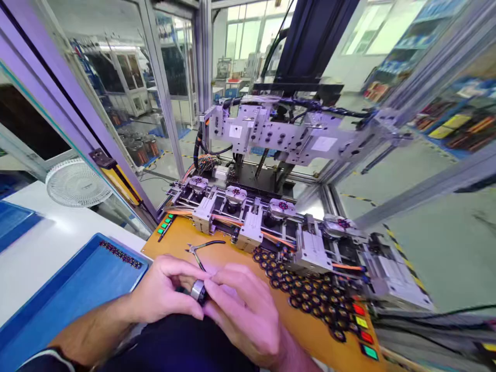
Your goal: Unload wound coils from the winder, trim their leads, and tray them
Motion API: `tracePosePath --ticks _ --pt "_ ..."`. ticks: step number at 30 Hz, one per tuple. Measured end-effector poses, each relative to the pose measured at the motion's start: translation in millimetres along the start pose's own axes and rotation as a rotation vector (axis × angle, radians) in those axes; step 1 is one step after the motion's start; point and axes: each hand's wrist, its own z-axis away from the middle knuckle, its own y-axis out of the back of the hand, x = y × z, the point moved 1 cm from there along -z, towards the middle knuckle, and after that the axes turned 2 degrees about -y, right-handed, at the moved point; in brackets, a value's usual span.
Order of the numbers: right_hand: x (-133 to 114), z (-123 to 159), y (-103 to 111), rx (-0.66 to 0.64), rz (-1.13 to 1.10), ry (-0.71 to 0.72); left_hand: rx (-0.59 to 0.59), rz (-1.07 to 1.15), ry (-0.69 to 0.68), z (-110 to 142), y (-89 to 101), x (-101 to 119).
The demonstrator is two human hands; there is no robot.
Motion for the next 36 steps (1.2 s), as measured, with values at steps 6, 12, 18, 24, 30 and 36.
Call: tracePosePath --ticks 6,12,18,24,30,36 --pt "8.8 13.1 -7.7 0.046 0.078 -0.002 0.012 0.038 0.026 -11.1 -3.7 -14.4" --pt "10.4 23.9 -18.9 0.171 0.143 -0.043 0.102 -0.227 -0.268 -16.4 -5.6 -19.6" --pt "4.7 15.4 -18.0 0.153 -0.162 -0.184 -0.111 -0.616 -0.616 -27.4 11.2 -0.3" --pt "11.5 20.3 -20.0 0.116 -0.210 -0.253 -0.132 -0.627 -0.604 -36.8 13.7 -5.3" --pt "18.8 23.9 -26.6 0.124 -0.107 -0.232 -0.041 -0.263 -0.269 -42.2 20.1 -33.6" --pt "23.8 27.4 -29.5 0.179 -0.169 -0.262 -0.194 0.450 0.124 -42.7 13.5 -68.2"
